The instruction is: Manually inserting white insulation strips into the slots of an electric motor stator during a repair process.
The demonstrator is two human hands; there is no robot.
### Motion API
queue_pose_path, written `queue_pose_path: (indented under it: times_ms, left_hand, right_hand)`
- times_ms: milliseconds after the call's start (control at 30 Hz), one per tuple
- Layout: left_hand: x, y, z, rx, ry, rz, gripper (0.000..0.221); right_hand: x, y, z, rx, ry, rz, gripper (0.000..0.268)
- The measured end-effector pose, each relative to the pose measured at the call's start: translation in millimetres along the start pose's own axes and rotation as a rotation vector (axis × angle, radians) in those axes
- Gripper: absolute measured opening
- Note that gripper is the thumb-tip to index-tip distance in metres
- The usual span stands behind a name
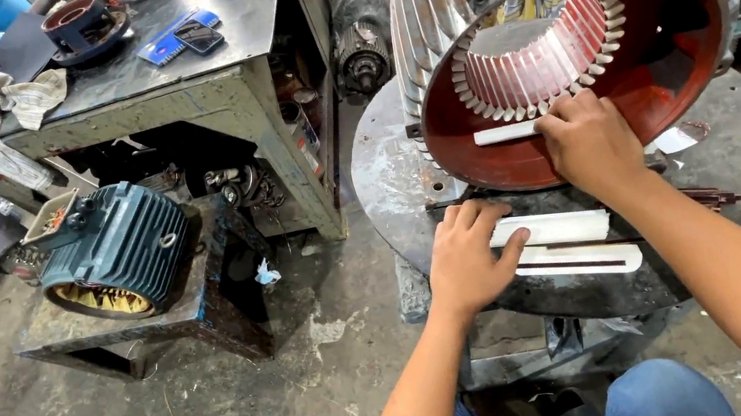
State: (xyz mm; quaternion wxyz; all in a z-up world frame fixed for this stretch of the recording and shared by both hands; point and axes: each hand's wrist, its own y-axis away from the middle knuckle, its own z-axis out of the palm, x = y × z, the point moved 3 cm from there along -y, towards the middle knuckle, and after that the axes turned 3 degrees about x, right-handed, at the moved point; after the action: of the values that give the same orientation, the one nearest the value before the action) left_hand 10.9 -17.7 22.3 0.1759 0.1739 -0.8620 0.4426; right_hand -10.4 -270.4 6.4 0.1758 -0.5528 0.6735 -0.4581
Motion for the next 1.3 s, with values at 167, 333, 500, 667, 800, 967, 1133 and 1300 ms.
queue_pose_path:
  times_ms: [167,333,500,667,800,967,1133,1300]
  left_hand:
    - [1.0,0.9,2.0,0.001,-0.006,0.002,0.028]
    - [2.7,1.4,2.7,0.002,-0.007,-0.001,0.028]
    - [0.6,4.0,5.9,0.008,-0.011,0.010,0.025]
    - [0.9,1.0,1.4,-0.076,0.014,0.029,0.021]
    - [-4.2,2.0,9.4,-0.162,-0.005,0.032,0.022]
    - [-3.5,3.2,10.3,-0.128,-0.009,0.039,0.020]
    - [-0.8,2.0,9.6,-0.167,0.012,0.005,0.032]
    - [-10.2,5.2,18.5,-0.181,-0.035,-0.035,0.014]
  right_hand:
    - [-0.4,0.7,1.2,0.000,0.018,0.038,0.003]
    - [-2.7,-4.7,-13.3,0.013,-0.007,0.031,0.018]
    - [-23.1,0.4,-60.6,-0.008,-0.521,0.116,0.013]
    - [-30.6,35.4,-113.4,-0.375,-0.803,0.164,0.014]
    - [-24.4,49.4,-118.5,-0.444,-0.728,0.070,0.023]
    - [-28.6,47.0,-117.5,-0.394,-0.711,0.021,0.022]
    - [-32.8,49.1,-117.0,-0.361,-0.683,0.008,0.014]
    - [-35.2,47.7,-118.8,-0.312,-0.580,0.000,0.019]
